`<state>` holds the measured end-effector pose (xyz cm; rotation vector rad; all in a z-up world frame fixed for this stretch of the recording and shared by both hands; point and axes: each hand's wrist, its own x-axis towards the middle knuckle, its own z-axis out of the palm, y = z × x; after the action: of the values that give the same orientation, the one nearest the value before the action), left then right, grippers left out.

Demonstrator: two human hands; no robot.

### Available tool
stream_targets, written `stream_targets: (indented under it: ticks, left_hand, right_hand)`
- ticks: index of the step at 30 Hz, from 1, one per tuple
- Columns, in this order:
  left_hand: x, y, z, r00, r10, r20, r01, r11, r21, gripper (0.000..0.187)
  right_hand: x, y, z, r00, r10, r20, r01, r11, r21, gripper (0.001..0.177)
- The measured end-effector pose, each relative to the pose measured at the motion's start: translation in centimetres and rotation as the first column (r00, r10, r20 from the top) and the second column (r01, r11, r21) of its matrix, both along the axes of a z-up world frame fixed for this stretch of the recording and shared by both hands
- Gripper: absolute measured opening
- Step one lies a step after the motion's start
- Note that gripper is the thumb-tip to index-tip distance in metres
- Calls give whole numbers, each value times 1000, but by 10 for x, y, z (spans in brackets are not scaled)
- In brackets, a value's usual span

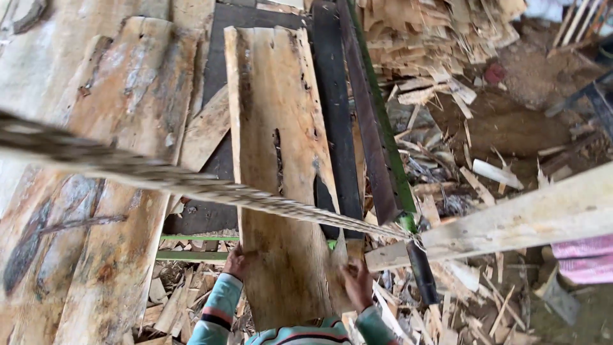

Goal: Trimming and cutting wood veneers using a large manual lever-action cutter.

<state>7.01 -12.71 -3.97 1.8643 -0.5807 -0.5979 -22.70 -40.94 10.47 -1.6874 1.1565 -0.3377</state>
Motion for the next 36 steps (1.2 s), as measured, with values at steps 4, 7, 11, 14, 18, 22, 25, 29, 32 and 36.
stream_targets:
  ticks: [4,7,11,14,18,22,25,29,32,36]
  left_hand:
    - [-13,-13,66,615,-95,-783,-394,823,-410,47]
    - [-38,-25,162,898,-28,-439,-142,926,-350,55]
    - [-50,-22,191,988,-93,124,121,964,-238,40]
    - [-46,-28,189,979,-102,174,139,967,-216,39]
    - [-32,-37,117,976,-40,-214,-25,956,-292,51]
    - [-49,-21,18,916,-95,-389,-3,969,-246,45]
    - [-71,-22,16,662,-449,-600,-176,685,-707,76]
    - [-96,-23,43,524,-162,-836,-376,837,-398,59]
    - [-99,-32,62,681,-212,-701,-198,868,-455,64]
    - [-113,-49,80,535,-321,-782,-367,745,-557,68]
  right_hand:
    - [-9,-7,51,999,17,49,-21,996,89,42]
    - [-24,-6,66,960,87,268,-106,993,57,30]
    - [-42,-1,65,972,62,228,-59,998,-22,26]
    - [-44,0,64,975,-17,220,14,1000,16,25]
    - [-52,-3,43,971,-92,221,77,994,75,26]
    - [-73,-23,-4,993,-9,117,9,1000,1,27]
    - [-93,-54,-7,996,79,-48,-80,997,-21,35]
    - [-81,-85,132,929,-297,219,92,761,642,62]
    - [-86,-94,201,906,-350,239,44,639,768,70]
    - [-71,-90,232,995,-31,93,-21,859,511,64]
